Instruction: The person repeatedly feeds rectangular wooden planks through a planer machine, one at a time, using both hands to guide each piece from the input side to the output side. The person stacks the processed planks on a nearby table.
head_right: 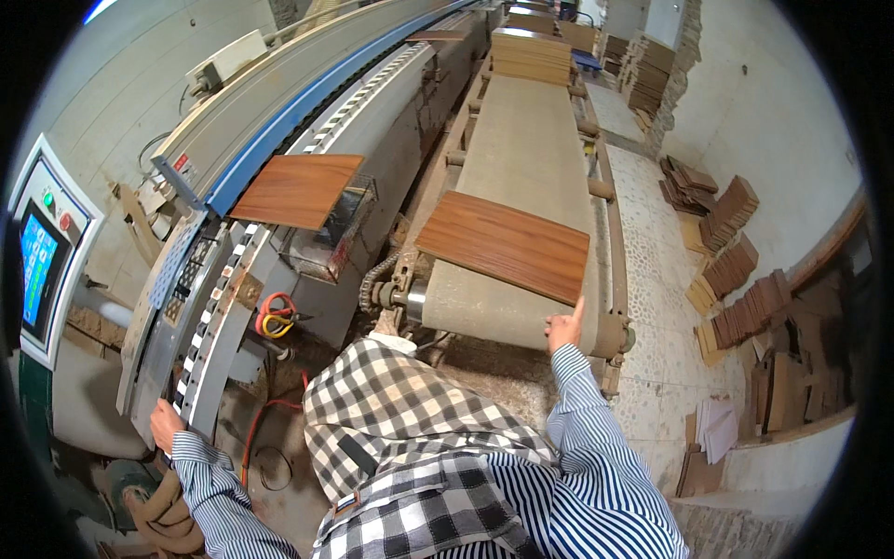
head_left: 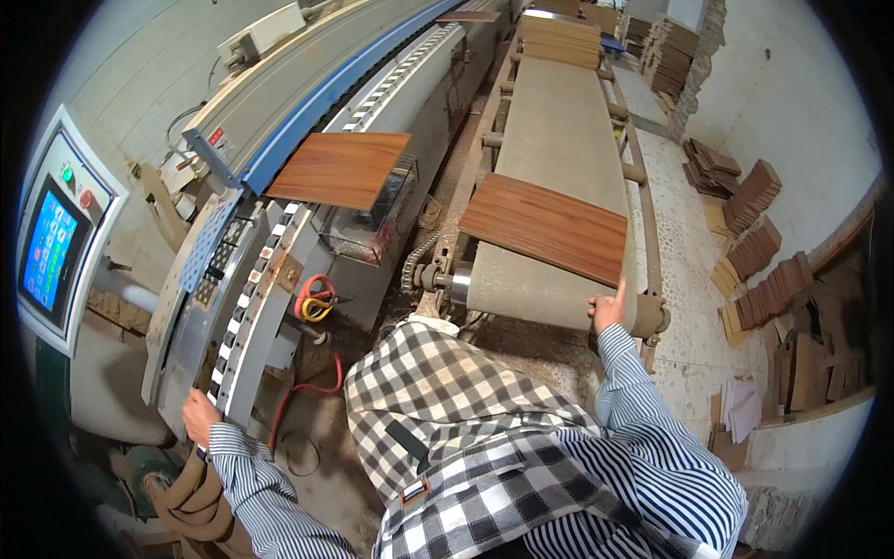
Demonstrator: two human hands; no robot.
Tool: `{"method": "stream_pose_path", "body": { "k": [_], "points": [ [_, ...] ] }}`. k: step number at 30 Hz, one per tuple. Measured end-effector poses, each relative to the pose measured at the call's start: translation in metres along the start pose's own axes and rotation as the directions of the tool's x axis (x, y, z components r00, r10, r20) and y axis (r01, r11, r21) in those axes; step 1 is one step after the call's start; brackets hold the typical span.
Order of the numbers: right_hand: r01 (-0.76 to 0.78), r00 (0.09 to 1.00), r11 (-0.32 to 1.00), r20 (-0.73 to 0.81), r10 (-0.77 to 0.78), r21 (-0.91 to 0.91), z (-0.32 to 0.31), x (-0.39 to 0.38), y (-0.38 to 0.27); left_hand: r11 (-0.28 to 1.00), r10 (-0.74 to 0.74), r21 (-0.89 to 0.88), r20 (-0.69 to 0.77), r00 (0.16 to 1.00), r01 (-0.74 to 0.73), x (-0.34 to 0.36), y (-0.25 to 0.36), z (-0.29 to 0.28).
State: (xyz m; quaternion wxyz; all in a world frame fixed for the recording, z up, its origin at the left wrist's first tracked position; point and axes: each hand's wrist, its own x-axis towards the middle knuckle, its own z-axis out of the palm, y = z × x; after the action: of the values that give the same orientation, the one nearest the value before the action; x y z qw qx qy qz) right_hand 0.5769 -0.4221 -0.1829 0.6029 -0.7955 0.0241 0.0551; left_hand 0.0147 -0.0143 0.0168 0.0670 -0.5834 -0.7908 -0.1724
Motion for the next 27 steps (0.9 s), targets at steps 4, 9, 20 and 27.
{"method": "stream_pose_path", "body": {
  "k": [4,9,20,27],
  "points": [
    [-0.137,0.990,0.990,0.034,0.136,0.014,-0.016,0.005,-0.013,1.000,0.023,0.001,0.005,1.000,-0.023,0.003,0.004,0.003],
    [-0.045,0.997,0.991,0.049,0.052,-0.125,-0.013,-0.021,0.003,0.997,0.074,0.000,-0.058,0.996,-0.074,0.007,0.002,0.011],
    [-0.159,0.987,0.980,-0.017,0.162,0.118,-0.006,-0.002,-0.013,0.998,0.066,-0.002,-0.070,0.995,-0.066,0.008,-0.005,0.014],
    [-0.019,0.999,0.990,0.050,0.012,0.141,-0.004,-0.013,0.028,0.999,0.054,0.010,-0.062,0.997,-0.054,0.002,0.003,0.007]
  ]
}}
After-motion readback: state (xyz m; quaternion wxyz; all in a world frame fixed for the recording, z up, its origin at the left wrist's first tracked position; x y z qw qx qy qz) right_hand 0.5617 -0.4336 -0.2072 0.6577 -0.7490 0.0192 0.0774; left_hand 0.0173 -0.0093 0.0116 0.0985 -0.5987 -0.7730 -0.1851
